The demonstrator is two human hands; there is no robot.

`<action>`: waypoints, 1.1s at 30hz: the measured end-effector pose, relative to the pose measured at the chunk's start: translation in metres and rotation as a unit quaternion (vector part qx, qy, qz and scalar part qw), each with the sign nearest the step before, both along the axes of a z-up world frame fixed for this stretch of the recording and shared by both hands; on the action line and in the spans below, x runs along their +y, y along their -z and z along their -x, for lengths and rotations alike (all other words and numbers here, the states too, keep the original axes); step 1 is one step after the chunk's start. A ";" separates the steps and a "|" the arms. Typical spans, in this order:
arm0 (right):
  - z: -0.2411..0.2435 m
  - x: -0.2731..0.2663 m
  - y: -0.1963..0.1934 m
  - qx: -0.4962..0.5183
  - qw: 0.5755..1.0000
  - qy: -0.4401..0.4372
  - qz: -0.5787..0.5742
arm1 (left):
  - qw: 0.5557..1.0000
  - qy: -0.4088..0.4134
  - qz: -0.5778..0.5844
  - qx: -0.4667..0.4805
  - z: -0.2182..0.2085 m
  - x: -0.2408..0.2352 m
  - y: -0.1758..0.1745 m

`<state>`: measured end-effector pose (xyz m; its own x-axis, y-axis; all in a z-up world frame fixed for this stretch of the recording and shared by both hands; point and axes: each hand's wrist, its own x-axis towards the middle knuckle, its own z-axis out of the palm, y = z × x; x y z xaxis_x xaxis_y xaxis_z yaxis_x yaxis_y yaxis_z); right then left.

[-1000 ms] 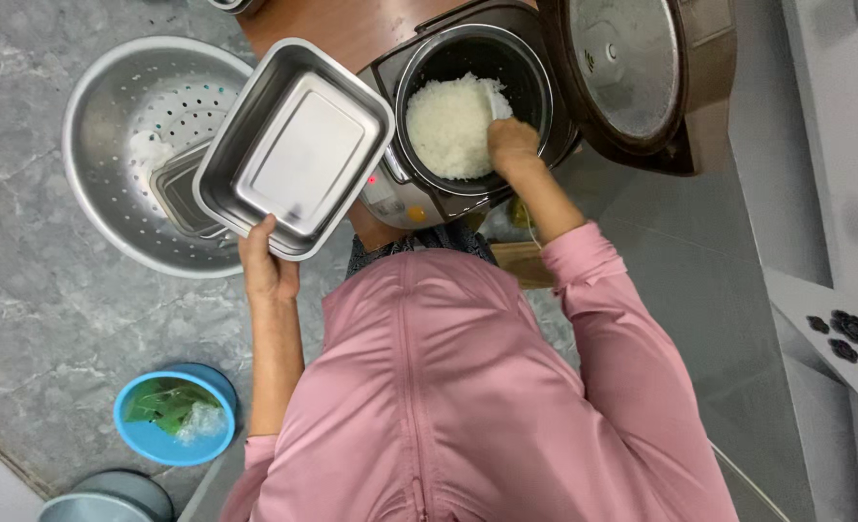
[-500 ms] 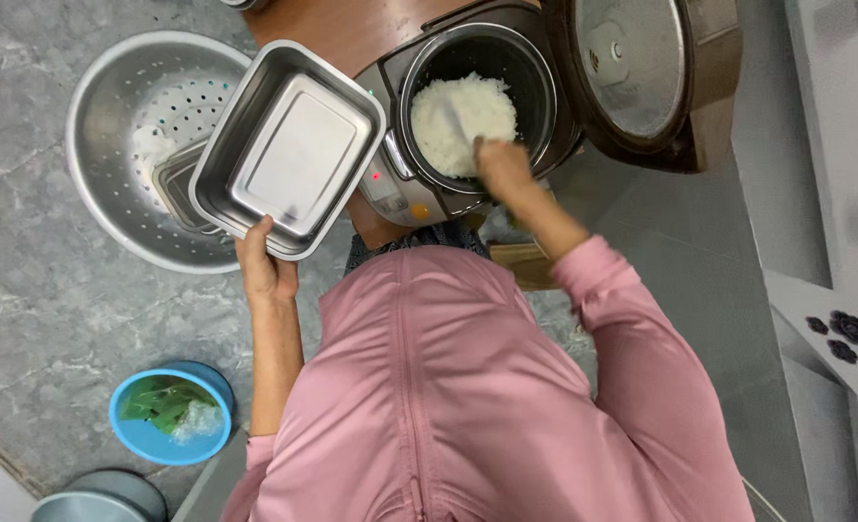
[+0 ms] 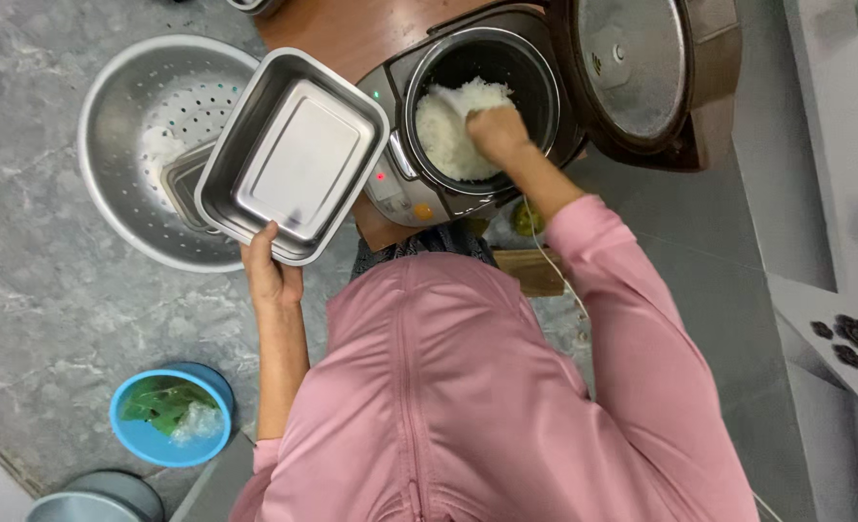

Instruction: The person scoops cooked white rice from a rice cooker into several stainless steel lunch boxes using a rice paddle. They place each filled container on a wooden table and repeat the process until multiple boxes are filled.

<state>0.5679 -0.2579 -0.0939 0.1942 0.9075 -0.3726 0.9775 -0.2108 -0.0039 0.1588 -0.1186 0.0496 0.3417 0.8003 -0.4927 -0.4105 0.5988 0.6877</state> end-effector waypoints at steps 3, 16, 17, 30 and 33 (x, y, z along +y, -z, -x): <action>0.035 -0.041 -0.018 0.017 0.992 -0.097 -0.073 | 1.000 -0.010 0.018 -0.004 0.003 -0.010 0.006; 0.014 -0.073 0.001 0.040 0.992 0.100 -0.071 | 1.000 -0.006 0.007 -0.017 0.003 -0.003 0.021; 0.022 -0.075 -0.004 0.072 0.989 0.104 -0.074 | 1.000 -0.008 0.009 -0.016 0.003 -0.003 0.022; 0.060 -0.037 -0.009 0.448 0.751 0.473 -0.105 | 1.000 0.018 0.006 -0.009 -0.010 0.019 0.011; 0.057 -0.020 0.017 0.531 0.635 0.546 -0.131 | 1.000 0.029 -0.001 -0.004 -0.017 0.024 0.005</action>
<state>0.5112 -0.2778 -0.1104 0.5265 0.5052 -0.6838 -0.3334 -0.6172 -0.7127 0.1760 -0.0950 0.0444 0.3912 0.7797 -0.4888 -0.3805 0.6207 0.6856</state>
